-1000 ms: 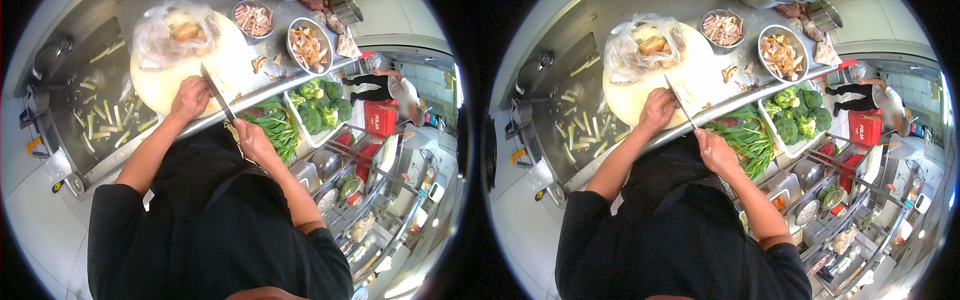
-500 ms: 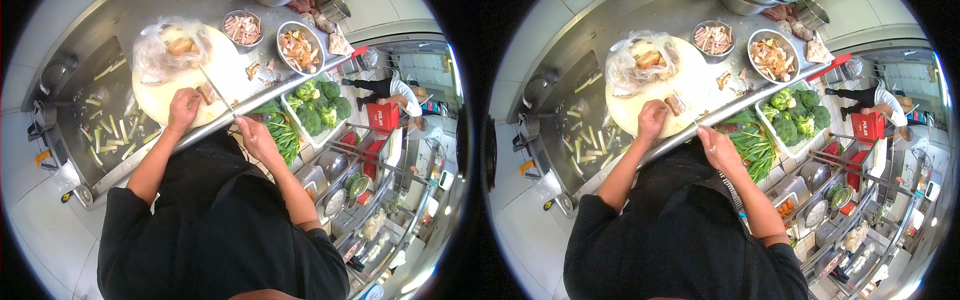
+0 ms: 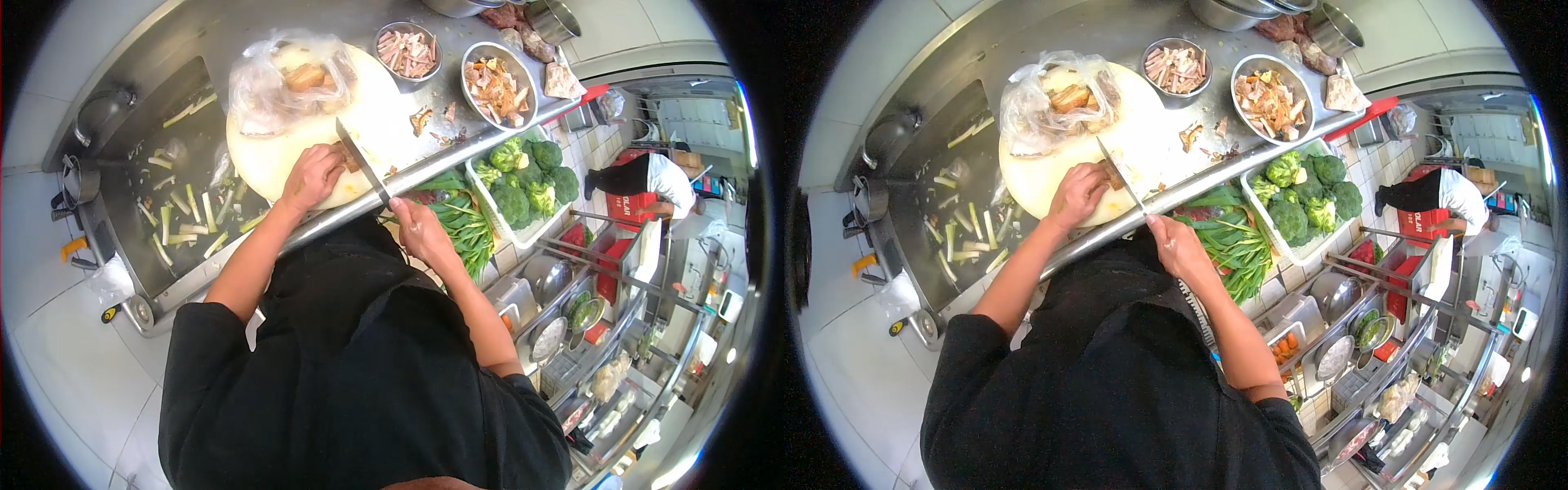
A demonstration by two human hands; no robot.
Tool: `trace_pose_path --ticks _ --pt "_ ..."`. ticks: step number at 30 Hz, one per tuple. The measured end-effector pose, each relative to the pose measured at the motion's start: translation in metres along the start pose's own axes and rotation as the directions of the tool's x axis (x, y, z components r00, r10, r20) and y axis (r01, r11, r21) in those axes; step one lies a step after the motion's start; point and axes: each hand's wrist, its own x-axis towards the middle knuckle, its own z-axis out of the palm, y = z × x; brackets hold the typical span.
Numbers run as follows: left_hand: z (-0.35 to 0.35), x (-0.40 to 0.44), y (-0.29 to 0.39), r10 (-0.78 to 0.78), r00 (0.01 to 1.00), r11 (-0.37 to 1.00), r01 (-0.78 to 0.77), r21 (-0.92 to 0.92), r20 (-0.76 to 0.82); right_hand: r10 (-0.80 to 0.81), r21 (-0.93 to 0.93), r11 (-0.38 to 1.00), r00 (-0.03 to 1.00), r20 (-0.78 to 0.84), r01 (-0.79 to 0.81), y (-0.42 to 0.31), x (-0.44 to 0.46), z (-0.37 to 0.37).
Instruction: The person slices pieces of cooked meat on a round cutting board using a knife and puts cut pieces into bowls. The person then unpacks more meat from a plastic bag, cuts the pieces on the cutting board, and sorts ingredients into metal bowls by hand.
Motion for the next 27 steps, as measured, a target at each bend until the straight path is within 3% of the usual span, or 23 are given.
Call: trace_pose_path --ticks 8,11,15,22,25,27 --pt "0.002 0.005 0.004 0.002 1.000 1.000 -0.002 0.010 -0.016 -0.163 -0.117 0.982 0.982 -0.095 0.152 0.007 -0.008 0.015" --pt "0.005 0.000 0.005 -0.009 1.000 1.000 0.009 -0.003 -0.025 -0.204 -0.208 0.959 0.978 -0.045 0.191 0.000 0.014 0.028" --pt "0.011 0.003 -0.001 -0.016 0.999 1.000 0.016 -0.003 -0.044 -0.350 -0.217 0.922 0.929 -0.118 0.320 0.002 0.033 0.028" --pt "-0.021 -0.018 0.038 -0.199 0.915 0.977 0.157 -0.147 -0.351 -0.306 -0.354 0.905 0.938 -0.162 0.234 -0.020 -0.027 -0.005" --pt "-0.030 -0.030 0.059 -0.406 0.844 0.885 0.266 -0.382 -0.351 -0.306 -0.446 0.868 0.942 -0.139 0.216 -0.019 -0.034 -0.014" --pt "-0.036 -0.023 0.076 -0.345 0.858 0.914 0.215 -0.345 -0.379 -0.331 -0.478 0.848 0.933 -0.141 0.229 -0.013 -0.033 -0.017"
